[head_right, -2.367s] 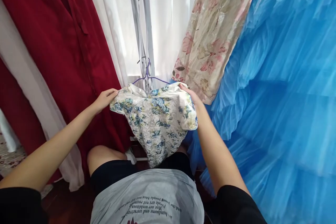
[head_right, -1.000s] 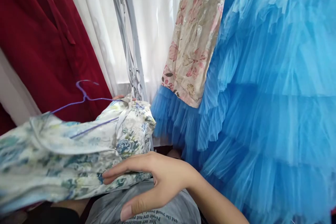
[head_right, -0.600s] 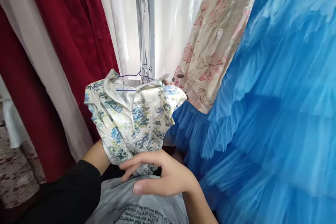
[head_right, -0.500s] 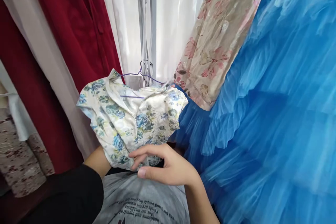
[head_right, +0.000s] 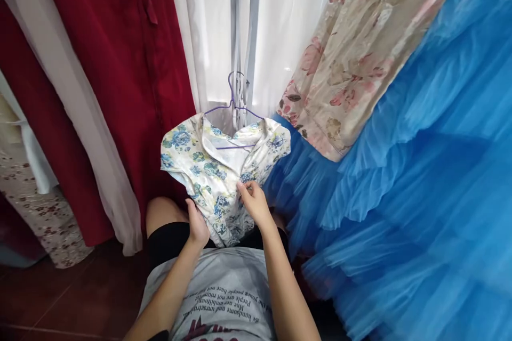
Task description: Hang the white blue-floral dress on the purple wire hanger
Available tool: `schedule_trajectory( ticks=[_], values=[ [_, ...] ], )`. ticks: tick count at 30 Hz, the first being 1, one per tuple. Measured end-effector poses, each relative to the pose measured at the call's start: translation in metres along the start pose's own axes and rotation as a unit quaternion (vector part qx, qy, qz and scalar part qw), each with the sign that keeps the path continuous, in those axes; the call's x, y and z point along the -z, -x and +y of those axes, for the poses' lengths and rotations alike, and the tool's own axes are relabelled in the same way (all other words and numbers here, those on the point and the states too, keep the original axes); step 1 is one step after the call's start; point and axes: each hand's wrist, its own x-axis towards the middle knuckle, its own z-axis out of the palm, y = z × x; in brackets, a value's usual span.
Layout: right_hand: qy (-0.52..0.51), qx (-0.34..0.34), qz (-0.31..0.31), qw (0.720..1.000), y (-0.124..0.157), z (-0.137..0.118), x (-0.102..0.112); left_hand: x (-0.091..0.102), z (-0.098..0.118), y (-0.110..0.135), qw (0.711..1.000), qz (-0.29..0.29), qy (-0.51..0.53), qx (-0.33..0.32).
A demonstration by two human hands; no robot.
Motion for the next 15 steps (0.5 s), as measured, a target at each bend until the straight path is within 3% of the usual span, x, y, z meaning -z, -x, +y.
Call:
schedule_trajectory(
  ticks=[5, 8, 10, 12, 14, 15],
  values=[
    [0.025, 0.08, -0.003, 0.996, -0.022, -0.001, -0.017, 0.007, -0.004, 0.007, 0.997, -0.052, -0.043, 0.031],
    [-0.03, 0.067, 0.007, 0.997, -0.02, -0.002, -0.008, 0.018, -0.006, -0.001, 0.995, 0.018, -0.097, -0.002],
    [-0.052, 0.051, 0.024, 0.997, -0.013, 0.002, 0.001, 0.028, -0.004, -0.009, 0.979, 0.102, -0.162, -0.074],
    [-0.064, 0.036, 0.035, 0.997, -0.004, 0.005, 0.008, 0.034, 0.001, -0.015, 0.942, 0.176, -0.219, -0.182],
    [-0.066, 0.024, 0.029, 0.997, 0.004, 0.003, 0.012, 0.031, 0.007, -0.016, 0.906, 0.192, -0.251, -0.283],
    [-0.059, 0.023, 0.02, 0.998, 0.007, 0.0, 0.012, 0.025, 0.01, -0.014, 0.897, 0.165, -0.263, -0.315]
  ],
)
